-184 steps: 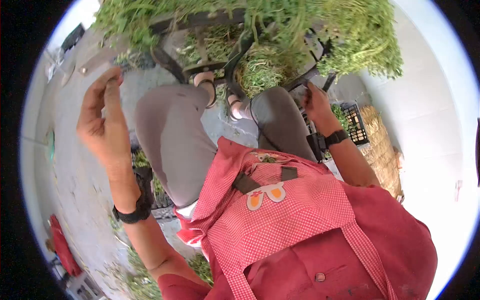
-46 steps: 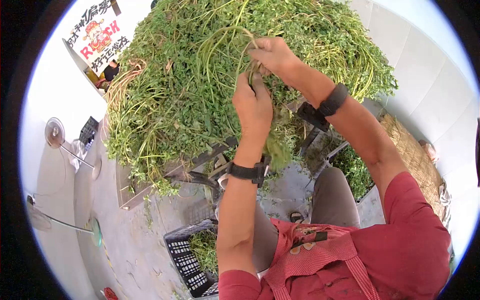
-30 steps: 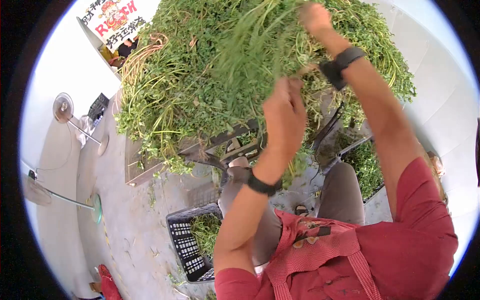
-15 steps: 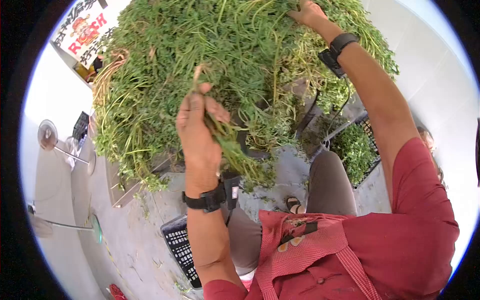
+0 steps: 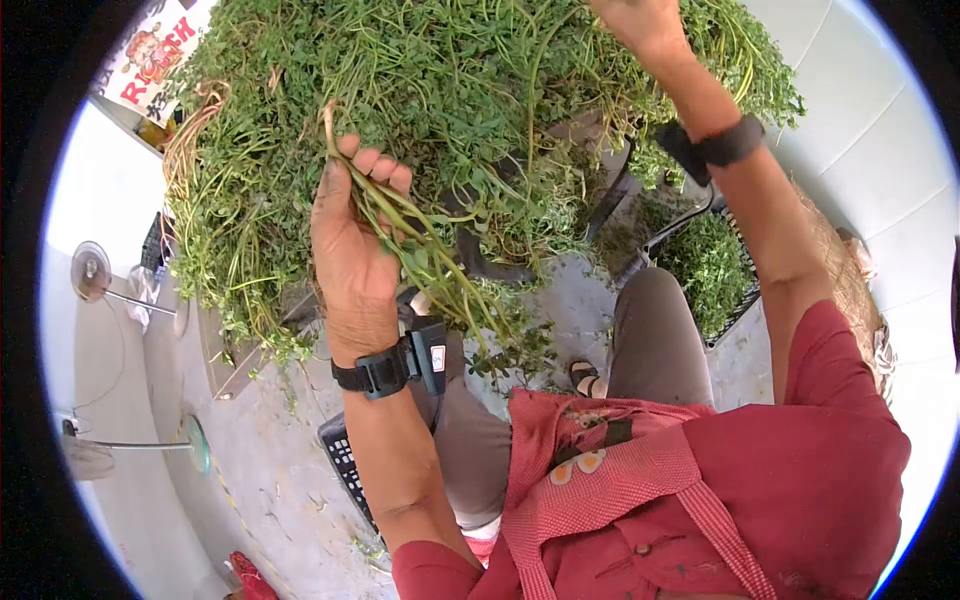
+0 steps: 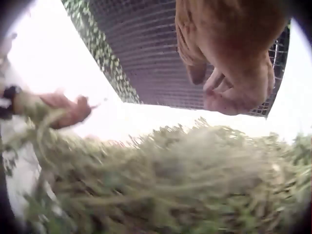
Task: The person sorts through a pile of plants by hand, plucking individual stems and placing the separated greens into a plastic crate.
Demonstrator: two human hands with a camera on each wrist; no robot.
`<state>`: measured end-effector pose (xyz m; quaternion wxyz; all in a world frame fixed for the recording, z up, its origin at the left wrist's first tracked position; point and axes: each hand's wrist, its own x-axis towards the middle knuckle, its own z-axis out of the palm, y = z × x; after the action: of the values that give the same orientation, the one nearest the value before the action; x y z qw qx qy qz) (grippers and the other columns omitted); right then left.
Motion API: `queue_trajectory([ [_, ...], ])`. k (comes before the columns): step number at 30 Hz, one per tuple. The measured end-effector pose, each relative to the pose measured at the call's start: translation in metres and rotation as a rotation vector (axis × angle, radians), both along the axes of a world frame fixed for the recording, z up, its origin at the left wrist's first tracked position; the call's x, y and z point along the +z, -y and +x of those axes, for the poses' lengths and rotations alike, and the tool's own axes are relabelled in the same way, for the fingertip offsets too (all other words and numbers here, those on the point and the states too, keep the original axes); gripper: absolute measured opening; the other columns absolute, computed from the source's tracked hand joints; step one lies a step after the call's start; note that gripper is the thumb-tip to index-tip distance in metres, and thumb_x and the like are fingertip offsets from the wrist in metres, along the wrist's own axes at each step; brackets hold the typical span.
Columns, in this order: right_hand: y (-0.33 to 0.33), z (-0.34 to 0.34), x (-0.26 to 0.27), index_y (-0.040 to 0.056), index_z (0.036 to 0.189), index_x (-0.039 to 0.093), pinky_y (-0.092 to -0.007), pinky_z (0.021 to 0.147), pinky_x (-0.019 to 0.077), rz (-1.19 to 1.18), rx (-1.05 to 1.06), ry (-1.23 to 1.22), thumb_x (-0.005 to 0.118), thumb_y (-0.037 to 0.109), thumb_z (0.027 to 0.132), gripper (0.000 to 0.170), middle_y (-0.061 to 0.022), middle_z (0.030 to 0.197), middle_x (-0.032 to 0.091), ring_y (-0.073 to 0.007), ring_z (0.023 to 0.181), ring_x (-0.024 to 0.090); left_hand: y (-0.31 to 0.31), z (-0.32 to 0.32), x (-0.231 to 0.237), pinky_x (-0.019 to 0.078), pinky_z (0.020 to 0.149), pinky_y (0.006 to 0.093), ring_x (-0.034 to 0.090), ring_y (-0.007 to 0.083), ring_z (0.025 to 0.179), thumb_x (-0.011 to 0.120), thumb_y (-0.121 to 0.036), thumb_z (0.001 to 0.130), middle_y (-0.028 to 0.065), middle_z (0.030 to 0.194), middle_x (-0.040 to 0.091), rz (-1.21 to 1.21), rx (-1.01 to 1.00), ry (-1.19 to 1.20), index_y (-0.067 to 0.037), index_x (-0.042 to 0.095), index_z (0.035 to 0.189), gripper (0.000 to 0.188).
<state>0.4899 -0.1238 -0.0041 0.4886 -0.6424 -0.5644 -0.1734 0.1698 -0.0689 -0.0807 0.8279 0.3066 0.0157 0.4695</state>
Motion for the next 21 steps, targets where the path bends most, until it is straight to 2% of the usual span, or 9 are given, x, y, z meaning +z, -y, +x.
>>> queue_trajectory([
  [1, 0.011, -0.026, 0.000, 0.0091, 0.128, 0.046, -0.0357, 0.071, 0.0503, -0.042, 0.216, -0.104, 0.066, 0.025, 0.076, 0.057, -0.0143, 0.103, 0.063, -0.0266, 0.077, 0.064, 0.001, 0.002, -0.001, 0.0497, 0.083, 0.0377, 0.058, 0.0213, 0.087, 0.050, -0.017, 0.090, 0.0098, 0.094, 0.060, 0.003, -0.029, 0.009, -0.001, 0.052, 0.108, 0.024],
  [3, 0.027, -0.085, -0.022, 0.0033, 0.087, 0.066, -0.0300, 0.060, 0.0512, -0.056, 0.560, -0.362, 0.062, 0.023, 0.078, 0.022, -0.0147, 0.073, 0.063, -0.0244, 0.062, 0.062, 0.004, 0.007, 0.000, 0.0497, 0.086, 0.0400, 0.059, 0.0237, 0.092, 0.049, -0.017, 0.091, 0.0121, 0.100, 0.060, 0.012, -0.060, 0.014, 0.000, 0.052, 0.108, 0.024],
  [8, 0.052, -0.163, -0.077, 0.0035, 0.087, 0.065, -0.0289, 0.056, 0.0476, -0.176, 0.604, -0.255, 0.070, 0.027, 0.073, 0.028, -0.0106, 0.070, 0.063, -0.0206, 0.060, 0.061, 0.024, 0.024, -0.001, 0.0464, 0.091, 0.0410, 0.057, 0.0262, 0.100, 0.047, -0.017, 0.092, 0.0160, 0.108, 0.059, 0.044, 0.055, -0.084, -0.001, 0.051, 0.108, 0.023],
  [10, 0.055, -0.173, -0.088, 0.0049, 0.092, 0.065, -0.0218, 0.055, 0.0455, -0.112, 0.584, -0.428, 0.072, 0.020, 0.073, 0.025, -0.0046, 0.074, 0.064, -0.0083, 0.060, 0.057, 0.035, 0.032, -0.002, 0.0445, 0.093, 0.0407, 0.055, 0.0271, 0.105, 0.046, -0.017, 0.092, 0.0169, 0.110, 0.058, 0.042, 0.067, -0.114, -0.001, 0.050, 0.109, 0.024],
  [12, 0.057, -0.173, -0.092, 0.0027, 0.089, 0.064, -0.0228, 0.056, 0.0463, -0.130, 0.573, -0.507, 0.072, 0.017, 0.072, 0.024, -0.0057, 0.074, 0.064, -0.0085, 0.061, 0.057, 0.043, 0.038, -0.002, 0.0433, 0.095, 0.0402, 0.051, 0.0280, 0.110, 0.046, -0.018, 0.092, 0.0182, 0.114, 0.056, 0.071, 0.063, -0.190, -0.001, 0.049, 0.110, 0.025],
  [14, 0.059, -0.170, -0.103, 0.0024, 0.083, 0.064, -0.0301, 0.060, 0.0499, -0.057, 0.540, -0.576, 0.071, 0.022, 0.067, 0.026, -0.0126, 0.072, 0.064, -0.0229, 0.063, 0.064, 0.051, 0.040, -0.004, 0.0425, 0.095, 0.0398, 0.052, 0.0294, 0.111, 0.047, -0.015, 0.092, 0.0190, 0.115, 0.055, 0.071, 0.048, -0.197, 0.000, 0.050, 0.110, 0.024],
  [18, 0.078, -0.156, -0.112, 0.0017, 0.084, 0.065, -0.0291, 0.062, 0.0505, -0.126, 0.514, -0.490, 0.068, 0.018, 0.067, 0.024, -0.0141, 0.074, 0.065, -0.0223, 0.066, 0.064, 0.068, 0.037, -0.007, 0.0442, 0.089, 0.0339, 0.056, 0.0233, 0.100, 0.051, -0.011, 0.090, 0.0166, 0.108, 0.059, 0.263, 0.067, -0.387, 0.001, 0.054, 0.105, 0.020],
  [20, 0.087, -0.151, -0.116, -0.0010, 0.093, 0.063, -0.0221, 0.062, 0.0473, -0.106, 0.573, -0.556, 0.066, 0.007, 0.072, 0.023, -0.0058, 0.079, 0.065, -0.0066, 0.067, 0.057, 0.073, 0.035, -0.012, 0.0463, 0.084, 0.0300, 0.059, 0.0188, 0.093, 0.053, -0.009, 0.088, 0.0141, 0.102, 0.062, 0.320, 0.089, -0.489, 0.002, 0.057, 0.102, 0.018],
  [21, 0.090, -0.150, -0.119, -0.0019, 0.093, 0.063, -0.0226, 0.064, 0.0474, -0.094, 0.559, -0.578, 0.064, 0.006, 0.072, 0.022, -0.0053, 0.079, 0.064, -0.0063, 0.069, 0.056, 0.075, 0.033, -0.015, 0.0471, 0.080, 0.0289, 0.059, 0.0164, 0.088, 0.054, -0.009, 0.088, 0.0116, 0.098, 0.062, 0.406, 0.134, -0.609, 0.002, 0.057, 0.102, 0.018],
])
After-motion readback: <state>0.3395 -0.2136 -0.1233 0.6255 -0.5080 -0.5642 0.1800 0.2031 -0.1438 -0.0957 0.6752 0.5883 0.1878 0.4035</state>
